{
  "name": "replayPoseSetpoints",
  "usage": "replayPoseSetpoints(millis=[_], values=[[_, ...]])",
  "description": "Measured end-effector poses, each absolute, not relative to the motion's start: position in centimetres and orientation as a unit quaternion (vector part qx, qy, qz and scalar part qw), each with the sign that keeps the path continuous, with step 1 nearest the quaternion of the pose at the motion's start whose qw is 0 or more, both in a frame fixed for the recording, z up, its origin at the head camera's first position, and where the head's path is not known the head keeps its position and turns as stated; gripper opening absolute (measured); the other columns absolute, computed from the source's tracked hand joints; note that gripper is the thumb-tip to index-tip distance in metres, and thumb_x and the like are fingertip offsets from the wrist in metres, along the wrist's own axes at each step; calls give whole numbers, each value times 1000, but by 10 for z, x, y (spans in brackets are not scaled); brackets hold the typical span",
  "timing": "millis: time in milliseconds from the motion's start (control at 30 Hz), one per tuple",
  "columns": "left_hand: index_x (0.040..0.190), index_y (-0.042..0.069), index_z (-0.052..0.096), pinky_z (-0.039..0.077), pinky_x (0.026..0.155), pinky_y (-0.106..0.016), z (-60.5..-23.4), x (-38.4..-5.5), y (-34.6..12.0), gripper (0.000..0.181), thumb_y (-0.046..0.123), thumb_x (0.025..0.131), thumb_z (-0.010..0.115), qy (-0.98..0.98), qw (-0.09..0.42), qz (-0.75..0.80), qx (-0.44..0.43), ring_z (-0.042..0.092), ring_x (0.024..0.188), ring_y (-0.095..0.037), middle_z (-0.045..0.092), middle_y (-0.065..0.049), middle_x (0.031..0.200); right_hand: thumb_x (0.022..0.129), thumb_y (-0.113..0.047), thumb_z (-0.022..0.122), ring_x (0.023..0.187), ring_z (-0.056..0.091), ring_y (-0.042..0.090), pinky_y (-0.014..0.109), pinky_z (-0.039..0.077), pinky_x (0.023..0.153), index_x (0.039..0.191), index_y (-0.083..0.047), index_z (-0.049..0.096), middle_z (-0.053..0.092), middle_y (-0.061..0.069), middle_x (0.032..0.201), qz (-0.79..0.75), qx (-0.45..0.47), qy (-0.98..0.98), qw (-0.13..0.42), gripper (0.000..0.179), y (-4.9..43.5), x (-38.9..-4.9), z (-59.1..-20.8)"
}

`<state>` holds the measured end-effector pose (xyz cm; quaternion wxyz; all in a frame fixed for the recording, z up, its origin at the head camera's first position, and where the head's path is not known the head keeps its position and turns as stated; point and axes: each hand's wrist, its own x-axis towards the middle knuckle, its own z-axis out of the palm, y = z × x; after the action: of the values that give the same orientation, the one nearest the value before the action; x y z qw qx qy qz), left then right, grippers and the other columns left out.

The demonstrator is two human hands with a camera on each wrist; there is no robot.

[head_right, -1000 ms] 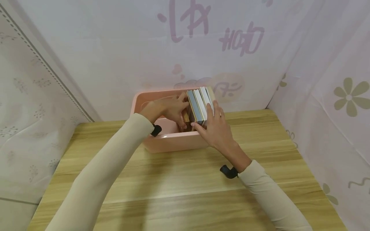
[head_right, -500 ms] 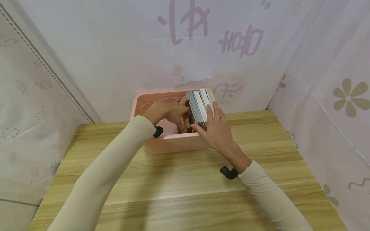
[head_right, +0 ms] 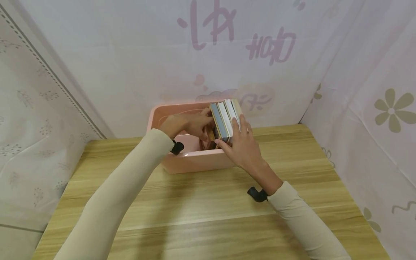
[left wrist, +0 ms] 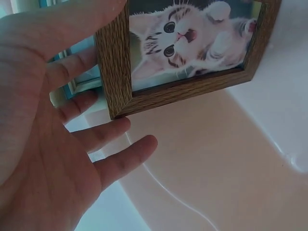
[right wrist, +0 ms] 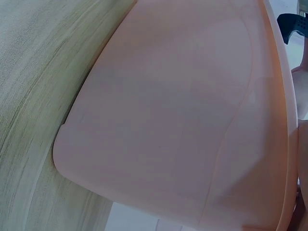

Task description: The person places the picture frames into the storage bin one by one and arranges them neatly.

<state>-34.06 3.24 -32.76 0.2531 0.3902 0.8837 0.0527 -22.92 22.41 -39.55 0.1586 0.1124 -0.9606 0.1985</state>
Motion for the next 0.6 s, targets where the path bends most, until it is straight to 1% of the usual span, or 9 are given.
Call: replayPoseSetpoints(millis=[133,200,267,300,333,400,467,533,600], values=[[150,13,36,38,106,-37,-324,-340,30,68,25,92,70,882,261,59,388,29,136,-22,1,-9,159,92,-59,58,140,31,50,65,41,101,152,2,26,19,30,158,197,109,-962,154,91,224,-229,-395],[153,15,32,40,105,-37,-322,-339,29,70,24,94,67,881,260,67,391,33,134,-22,5,-9,158,92,-60,57,140,31,50,65,41,101,152,2,26,19,30,158,195,110,-963,153,92,224,-229,-395],[156,16,27,40,107,-38,-318,-338,26,72,25,96,65,882,257,76,388,34,136,-23,6,-10,159,92,-60,57,140,31,50,64,41,101,152,2,27,19,30,158,194,110,-963,153,91,223,-228,-394],[156,15,27,40,108,-39,-316,-338,25,70,27,97,63,883,255,78,386,34,138,-24,7,-11,160,92,-60,56,140,31,50,64,41,101,152,2,27,19,30,158,192,110,-963,153,92,223,-228,-394],[157,15,27,38,111,-40,-314,-338,24,68,28,98,61,884,251,77,386,31,142,-26,7,-12,161,93,-60,56,140,31,50,65,41,101,152,3,26,19,30,158,191,111,-963,152,92,223,-228,-394],[156,12,28,31,117,-43,-310,-338,21,66,31,100,57,889,243,68,382,18,150,-27,2,-14,165,93,-61,55,140,31,50,65,41,101,153,2,26,19,30,159,189,111,-964,150,92,223,-228,-394],[156,10,28,24,120,-44,-306,-338,19,65,33,101,54,893,234,58,380,8,153,-28,-1,-14,166,93,-62,54,141,30,50,65,40,101,154,2,25,18,30,159,188,110,-965,146,93,223,-228,-394],[156,9,29,22,121,-44,-304,-339,18,64,33,102,53,894,227,45,384,6,153,-28,2,-14,167,93,-63,53,141,30,50,65,41,100,154,1,24,17,29,160,187,108,-966,140,94,223,-228,-393],[156,8,27,22,121,-44,-303,-339,15,64,32,102,52,894,223,44,386,10,153,-27,6,-13,167,92,-64,53,141,29,50,66,42,99,155,0,23,16,28,160,188,103,-967,134,94,224,-228,-393]])
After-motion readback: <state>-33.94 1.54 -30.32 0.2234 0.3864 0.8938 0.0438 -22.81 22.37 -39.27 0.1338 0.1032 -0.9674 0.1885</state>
